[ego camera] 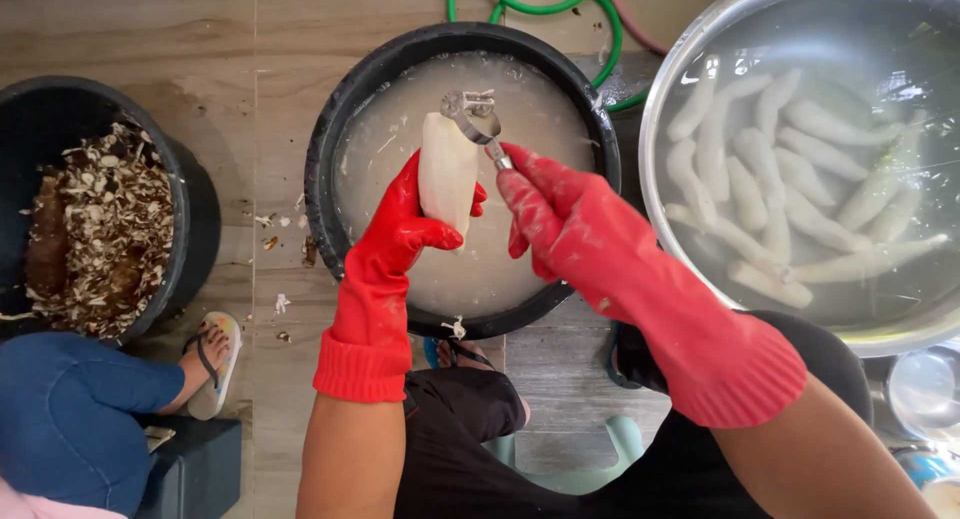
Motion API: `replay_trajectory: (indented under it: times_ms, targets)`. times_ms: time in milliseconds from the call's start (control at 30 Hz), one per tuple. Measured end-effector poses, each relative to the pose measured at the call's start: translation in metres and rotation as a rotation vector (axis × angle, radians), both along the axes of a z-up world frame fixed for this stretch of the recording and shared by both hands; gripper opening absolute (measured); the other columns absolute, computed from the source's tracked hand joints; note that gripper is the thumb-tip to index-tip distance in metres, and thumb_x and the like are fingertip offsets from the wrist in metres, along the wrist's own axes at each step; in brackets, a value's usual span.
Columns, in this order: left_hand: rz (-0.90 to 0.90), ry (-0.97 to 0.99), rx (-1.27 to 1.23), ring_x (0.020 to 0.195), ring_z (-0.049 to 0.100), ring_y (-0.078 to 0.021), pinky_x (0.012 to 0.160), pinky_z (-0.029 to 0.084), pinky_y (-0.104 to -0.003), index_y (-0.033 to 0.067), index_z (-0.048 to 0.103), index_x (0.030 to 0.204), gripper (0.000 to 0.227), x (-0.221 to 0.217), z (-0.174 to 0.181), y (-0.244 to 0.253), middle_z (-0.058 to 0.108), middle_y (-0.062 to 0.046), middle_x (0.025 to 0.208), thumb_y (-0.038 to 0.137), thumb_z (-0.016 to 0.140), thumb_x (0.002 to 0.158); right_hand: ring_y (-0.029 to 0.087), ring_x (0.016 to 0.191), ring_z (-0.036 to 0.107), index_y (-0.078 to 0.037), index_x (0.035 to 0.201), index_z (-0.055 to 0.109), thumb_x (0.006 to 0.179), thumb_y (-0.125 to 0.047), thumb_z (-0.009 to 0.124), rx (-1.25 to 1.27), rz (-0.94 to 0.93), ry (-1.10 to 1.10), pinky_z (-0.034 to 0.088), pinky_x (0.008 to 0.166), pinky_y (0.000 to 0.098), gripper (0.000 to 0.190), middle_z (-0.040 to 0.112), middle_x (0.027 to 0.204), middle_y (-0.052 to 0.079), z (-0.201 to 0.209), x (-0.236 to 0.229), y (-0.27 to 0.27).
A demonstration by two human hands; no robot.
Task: Peeling the outer skin off white radishes using a handheld peeler over a basin of water.
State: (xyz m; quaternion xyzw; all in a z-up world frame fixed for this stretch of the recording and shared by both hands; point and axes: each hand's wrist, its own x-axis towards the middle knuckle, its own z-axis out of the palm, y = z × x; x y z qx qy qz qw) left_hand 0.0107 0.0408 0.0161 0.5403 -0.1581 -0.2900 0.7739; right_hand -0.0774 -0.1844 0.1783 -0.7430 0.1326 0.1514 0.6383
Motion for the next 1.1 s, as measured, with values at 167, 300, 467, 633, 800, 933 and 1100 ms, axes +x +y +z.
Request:
replay_trajectory:
  times_ms: [167, 300, 467, 633, 800, 933, 1100]
  targets:
    - [-0.028, -0.058, 0.017, 0.093, 0.065, -0.0354, 0.080, 0.058, -0.048, 0.0028, 0.041, 0.141, 0.080, -0.013, 0.045, -0.008, 0.066, -0.023, 0.104, 0.007, 0.075, 0.068, 0.017, 0.050, 0.042, -0.034, 0.155, 0.056, 0.096, -0.043, 0.050, -0.022, -0.028, 0.281, 0.043, 0.053, 0.0285, 0.060, 0.059, 0.067, 0.006, 0.027, 0.008, 0.010]
    - [-0.014, 0.023, -0.103, 0.092, 0.065, -0.0416, 0.083, 0.056, -0.052, 0.0026, 0.042, 0.142, 0.085, -0.013, 0.026, 0.000, 0.063, -0.029, 0.102, 0.002, 0.073, 0.064, 0.016, 0.045, 0.065, -0.005, 0.146, 0.057, 0.102, -0.032, 0.058, 0.037, 0.017, -0.084, 0.059, 0.052, 0.0284, 0.051, 0.072, 0.071, 0.012, 0.007, -0.005, -0.001]
    - [0.140, 0.199, -0.297, 0.090, 0.065, -0.0384, 0.088, 0.053, -0.054, 0.0044, 0.052, 0.137, 0.067, -0.001, 0.028, 0.017, 0.062, -0.028, 0.110, 0.005, 0.067, 0.071, 0.017, 0.055, 0.068, -0.013, 0.142, 0.064, 0.101, -0.033, 0.061, -0.106, 0.003, -0.096, 0.060, 0.062, 0.0309, 0.046, 0.072, 0.074, 0.011, -0.007, -0.004, -0.015]
    - [0.158, 0.132, -0.078, 0.082, 0.068, -0.0355, 0.078, 0.057, -0.047, 0.0073, 0.049, 0.139, 0.068, -0.002, 0.035, 0.013, 0.065, -0.025, 0.098, 0.009, 0.074, 0.076, 0.011, 0.073, 0.059, -0.018, 0.146, 0.063, 0.100, -0.031, 0.061, -0.094, 0.007, -0.060, 0.054, 0.074, 0.0270, 0.048, 0.067, 0.090, 0.001, -0.007, 0.010, -0.021]
    - [0.151, 0.112, 0.235, 0.076, 0.067, -0.0296, 0.069, 0.062, -0.040, 0.0014, 0.054, 0.132, 0.072, -0.009, 0.067, -0.011, 0.067, -0.021, 0.086, -0.005, 0.078, 0.064, -0.001, 0.094, 0.051, -0.014, 0.153, 0.055, 0.100, -0.017, 0.059, 0.066, 0.055, 0.016, 0.044, 0.076, 0.0145, 0.053, 0.064, 0.114, -0.009, -0.009, 0.012, -0.022]
    - [0.161, 0.062, 0.124, 0.085, 0.066, -0.0316, 0.072, 0.061, -0.043, 0.0020, 0.051, 0.138, 0.076, -0.007, 0.055, -0.003, 0.063, -0.022, 0.092, -0.003, 0.076, 0.067, -0.001, 0.093, 0.055, -0.015, 0.154, 0.057, 0.101, -0.020, 0.053, 0.346, -0.079, 0.261, 0.046, 0.079, 0.0114, 0.053, 0.065, 0.108, -0.005, 0.000, 0.021, -0.016]
    - [0.146, 0.121, -0.016, 0.081, 0.063, -0.0334, 0.072, 0.059, -0.046, 0.0033, 0.044, 0.148, 0.081, -0.009, 0.034, 0.004, 0.062, -0.027, 0.093, 0.002, 0.068, 0.070, -0.002, 0.102, 0.057, -0.020, 0.156, 0.055, 0.100, -0.008, 0.056, 0.217, 0.003, 0.189, 0.043, 0.085, 0.0081, 0.057, 0.065, 0.111, -0.006, -0.010, 0.020, -0.010]
